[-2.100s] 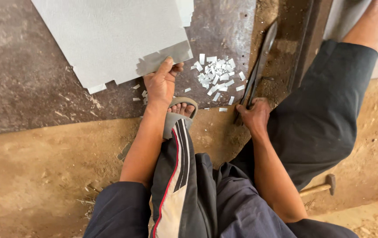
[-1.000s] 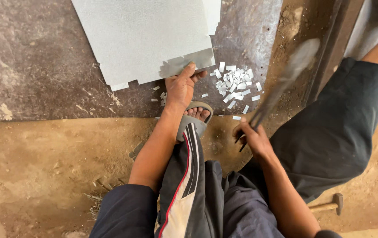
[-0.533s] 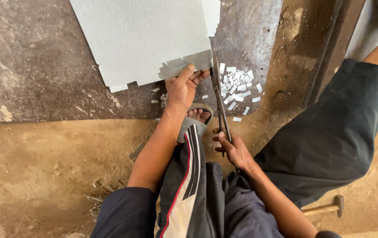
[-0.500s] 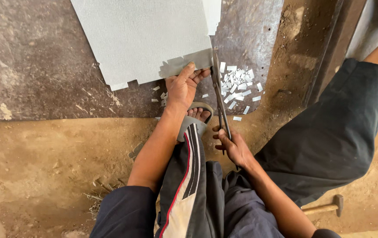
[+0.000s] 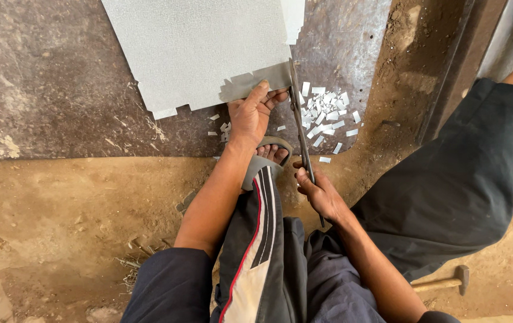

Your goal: The person sits on the floor and uses large shears to cut notches and trim edges from white rectangular sheets. They repeatedly reposition the sheets, cut off small pieces, and stack the trimmed sheets on the work surface.

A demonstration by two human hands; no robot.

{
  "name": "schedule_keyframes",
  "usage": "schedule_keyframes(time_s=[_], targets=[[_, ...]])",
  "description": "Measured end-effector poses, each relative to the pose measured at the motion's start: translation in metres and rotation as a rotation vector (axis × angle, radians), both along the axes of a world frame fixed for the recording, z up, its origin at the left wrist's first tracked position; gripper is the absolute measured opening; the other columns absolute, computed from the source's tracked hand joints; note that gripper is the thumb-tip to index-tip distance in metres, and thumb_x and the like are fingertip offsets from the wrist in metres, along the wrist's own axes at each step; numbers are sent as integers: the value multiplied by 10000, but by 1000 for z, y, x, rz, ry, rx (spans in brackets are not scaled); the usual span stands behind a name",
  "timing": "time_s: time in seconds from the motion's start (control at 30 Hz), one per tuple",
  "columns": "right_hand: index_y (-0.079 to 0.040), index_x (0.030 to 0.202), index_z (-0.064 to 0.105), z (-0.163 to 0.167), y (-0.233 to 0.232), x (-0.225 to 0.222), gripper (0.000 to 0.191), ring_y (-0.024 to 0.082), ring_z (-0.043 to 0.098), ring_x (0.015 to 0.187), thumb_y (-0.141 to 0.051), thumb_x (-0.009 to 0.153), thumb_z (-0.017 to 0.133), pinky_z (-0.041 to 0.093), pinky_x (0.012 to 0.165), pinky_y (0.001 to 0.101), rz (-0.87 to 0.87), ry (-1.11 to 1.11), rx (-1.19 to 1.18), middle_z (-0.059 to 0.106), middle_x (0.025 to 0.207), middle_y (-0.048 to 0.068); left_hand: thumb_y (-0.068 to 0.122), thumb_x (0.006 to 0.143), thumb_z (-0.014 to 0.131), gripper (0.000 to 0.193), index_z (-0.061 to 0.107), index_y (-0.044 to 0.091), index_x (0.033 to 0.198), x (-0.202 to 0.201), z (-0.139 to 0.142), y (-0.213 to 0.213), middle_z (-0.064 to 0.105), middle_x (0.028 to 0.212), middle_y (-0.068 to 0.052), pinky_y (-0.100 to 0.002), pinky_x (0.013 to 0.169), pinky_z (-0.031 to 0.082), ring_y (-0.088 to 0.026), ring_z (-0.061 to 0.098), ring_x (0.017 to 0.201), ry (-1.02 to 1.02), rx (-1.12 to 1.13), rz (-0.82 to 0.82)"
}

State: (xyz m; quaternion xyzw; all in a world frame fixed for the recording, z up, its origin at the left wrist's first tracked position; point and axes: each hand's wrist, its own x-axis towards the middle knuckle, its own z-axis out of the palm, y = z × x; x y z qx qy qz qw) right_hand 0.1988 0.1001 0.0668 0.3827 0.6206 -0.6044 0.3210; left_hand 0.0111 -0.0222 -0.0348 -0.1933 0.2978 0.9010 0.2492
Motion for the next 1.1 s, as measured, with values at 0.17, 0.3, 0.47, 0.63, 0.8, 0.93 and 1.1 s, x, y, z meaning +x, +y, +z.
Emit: schedule_keyframes(time_s=[0.17,0.3,0.47,0.63,0.8,0.93,1.1], targets=[[-35,1226,586,1,-1,-5,561,189,684,932,-533,1000,461,549,840,386,63,-31,105,644,1012,67,45,965,704,131,696,-69,1029,0,-3,0,724,1011,-244,-483,815,645,-353,744,928,0,-30,0],[0,912,620,-7,1,-4,582,242,604,724,-554,1022,481,492,695,439,287,16,344,625,753,139,36,963,704,109,690,-64,1004,-1,-6,1,722,1010,-237,-480,794,647,-367,751,931,-4,-10,13],[15,758,542,-21,4,0,568,227,475,583,-503,991,544,430,571,456,307,3,402,500,592,148,33,961,700,99,690,-52,1011,0,-7,4,726,1014,-231,-485,795,646,-358,747,929,6,-8,22],[24,702,521,-22,4,0,577,206,430,568,-481,976,568,404,546,456,299,36,377,458,562,126,71,945,713,144,701,-28,1049,1,-3,-2,732,1009,-192,-469,823,634,-314,737,939,-2,-5,26],[52,834,583,-12,9,3,572,240,501,680,-482,1034,549,453,634,454,336,39,354,553,696,193,58,976,713,80,692,-15,1004,-6,3,-23,737,1051,-176,-481,882,633,-305,737,1003,0,13,87],[-38,1256,578,-4,3,12,498,220,702,987,-459,1011,476,568,857,388,24,136,-86,685,1079,113,33,948,702,78,703,16,1024,-11,5,-21,729,1024,-151,-482,781,638,-292,729,941,21,-86,131],[6,1241,603,0,-10,9,534,248,707,962,-470,1017,509,614,852,387,41,131,-90,665,1058,148,42,943,716,102,702,22,1041,-6,-1,-11,724,1029,-139,-452,786,638,-260,723,942,-7,-64,123]])
